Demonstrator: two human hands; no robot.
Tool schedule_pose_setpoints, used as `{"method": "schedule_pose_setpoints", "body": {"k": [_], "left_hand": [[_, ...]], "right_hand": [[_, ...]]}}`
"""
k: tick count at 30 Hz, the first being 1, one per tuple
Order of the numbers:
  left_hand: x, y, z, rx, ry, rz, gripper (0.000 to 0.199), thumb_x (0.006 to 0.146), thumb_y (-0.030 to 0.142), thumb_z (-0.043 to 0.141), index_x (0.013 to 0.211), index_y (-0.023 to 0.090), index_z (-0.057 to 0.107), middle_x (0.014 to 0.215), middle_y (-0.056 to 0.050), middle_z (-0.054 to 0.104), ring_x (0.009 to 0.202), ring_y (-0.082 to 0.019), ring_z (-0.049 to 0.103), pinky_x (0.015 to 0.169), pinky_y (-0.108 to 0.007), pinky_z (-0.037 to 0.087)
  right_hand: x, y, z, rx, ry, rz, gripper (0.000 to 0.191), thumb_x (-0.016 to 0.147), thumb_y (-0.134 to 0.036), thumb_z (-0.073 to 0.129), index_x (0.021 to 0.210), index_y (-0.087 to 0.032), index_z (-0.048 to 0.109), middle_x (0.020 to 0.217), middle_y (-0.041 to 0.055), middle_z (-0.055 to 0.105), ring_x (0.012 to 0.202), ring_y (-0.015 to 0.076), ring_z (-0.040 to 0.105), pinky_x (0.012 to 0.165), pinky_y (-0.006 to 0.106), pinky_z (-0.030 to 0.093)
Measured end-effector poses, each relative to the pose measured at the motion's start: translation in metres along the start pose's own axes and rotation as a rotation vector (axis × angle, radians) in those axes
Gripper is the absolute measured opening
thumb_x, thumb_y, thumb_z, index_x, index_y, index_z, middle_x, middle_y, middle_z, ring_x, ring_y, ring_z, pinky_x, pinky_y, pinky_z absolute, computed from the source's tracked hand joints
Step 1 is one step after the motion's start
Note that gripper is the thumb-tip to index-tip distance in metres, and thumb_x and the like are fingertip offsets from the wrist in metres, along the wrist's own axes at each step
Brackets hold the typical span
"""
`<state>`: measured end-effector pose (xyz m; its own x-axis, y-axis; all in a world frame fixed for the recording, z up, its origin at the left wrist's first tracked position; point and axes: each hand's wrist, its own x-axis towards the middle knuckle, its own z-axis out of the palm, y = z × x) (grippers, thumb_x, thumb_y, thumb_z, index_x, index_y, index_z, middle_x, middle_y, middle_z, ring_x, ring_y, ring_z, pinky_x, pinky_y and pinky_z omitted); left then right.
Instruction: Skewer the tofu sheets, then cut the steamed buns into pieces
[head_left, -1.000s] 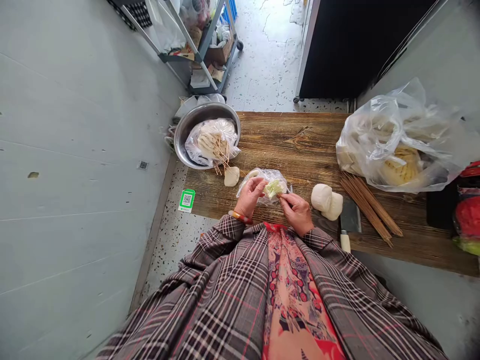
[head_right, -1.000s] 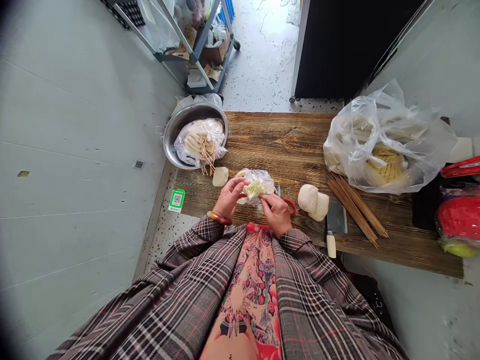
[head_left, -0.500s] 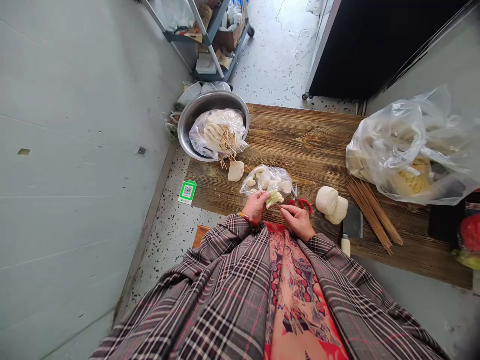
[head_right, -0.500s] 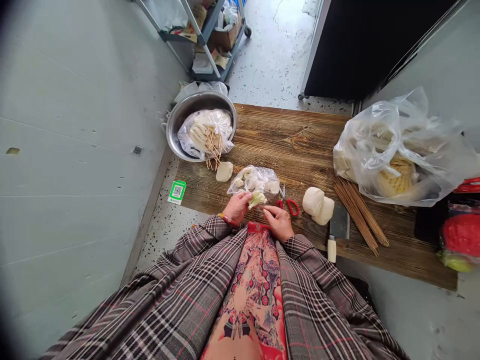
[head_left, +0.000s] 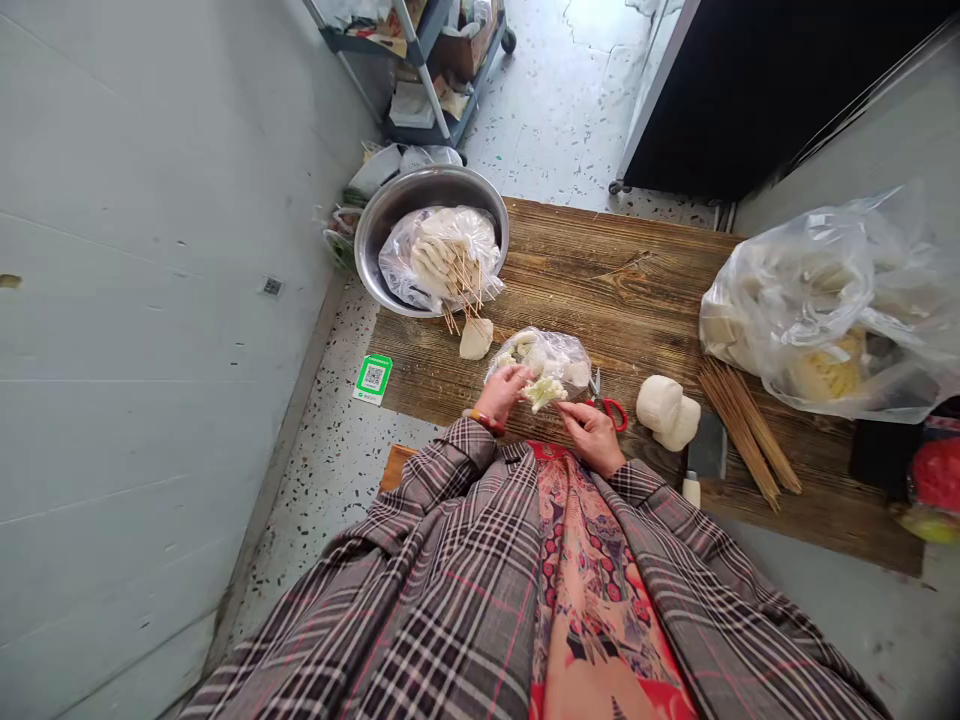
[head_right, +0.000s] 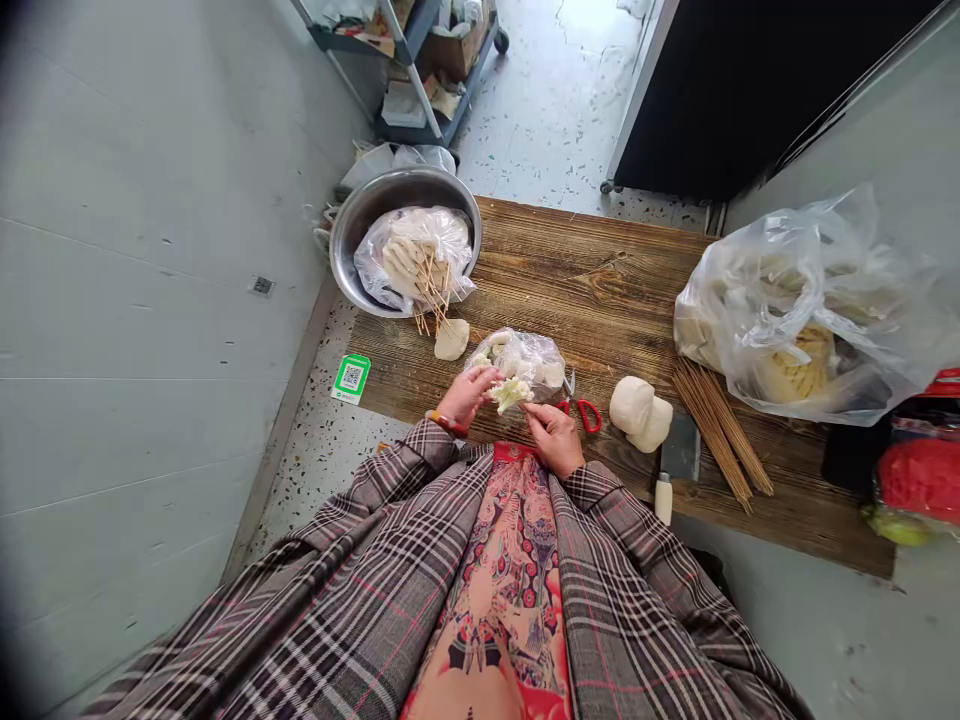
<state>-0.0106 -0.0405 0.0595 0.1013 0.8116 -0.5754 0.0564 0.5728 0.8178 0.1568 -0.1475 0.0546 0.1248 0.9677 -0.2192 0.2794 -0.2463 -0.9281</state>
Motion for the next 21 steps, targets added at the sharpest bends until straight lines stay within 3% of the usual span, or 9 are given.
{"method": "schedule_pose_setpoints", "body": {"k": [5,9,15,21], "left_hand": [[0.045,0.009,-0.031,0.349,0.149,0.062,0.014,0.077,0.030,0.069,0.077,0.017,0.063,0.076,-0.004,0.065,0.073,-0.015,0.060,0.072,-0.027,0.047],[0.069,0.007,-0.032,0.646,0.190,0.130,0.006,0.076,0.017,0.067,0.073,0.018,0.062,0.088,-0.009,0.066,0.095,-0.022,0.060,0.091,-0.034,0.043],[0.080,-0.001,-0.019,0.960,0.145,0.126,0.009,0.077,0.022,0.069,0.085,0.017,0.068,0.104,-0.017,0.067,0.113,-0.031,0.056,0.099,-0.040,0.037],[0.080,-0.001,-0.028,1.015,0.080,0.106,0.020,0.067,0.013,0.073,0.085,0.020,0.072,0.095,-0.011,0.068,0.109,-0.030,0.057,0.098,-0.040,0.039]], "right_hand": [[0.002,0.004,-0.011,-0.040,0.091,0.026,0.034,0.091,-0.038,0.053,0.104,-0.019,0.078,0.091,0.0085,0.076,0.078,0.0197,0.068,0.071,0.032,0.055],[0.000,0.002,-0.012,-0.066,0.123,0.028,0.034,0.090,-0.037,0.053,0.103,-0.018,0.078,0.087,0.0084,0.076,0.073,0.0193,0.067,0.072,0.033,0.055],[-0.003,-0.003,-0.010,-0.096,0.156,0.025,0.032,0.091,-0.035,0.052,0.103,-0.019,0.078,0.092,0.0089,0.076,0.077,0.0200,0.069,0.078,0.034,0.054],[0.000,-0.005,-0.011,-0.084,0.164,-0.003,0.032,0.092,-0.033,0.052,0.103,-0.018,0.078,0.090,0.0091,0.075,0.081,0.0206,0.069,0.078,0.033,0.054]]}}
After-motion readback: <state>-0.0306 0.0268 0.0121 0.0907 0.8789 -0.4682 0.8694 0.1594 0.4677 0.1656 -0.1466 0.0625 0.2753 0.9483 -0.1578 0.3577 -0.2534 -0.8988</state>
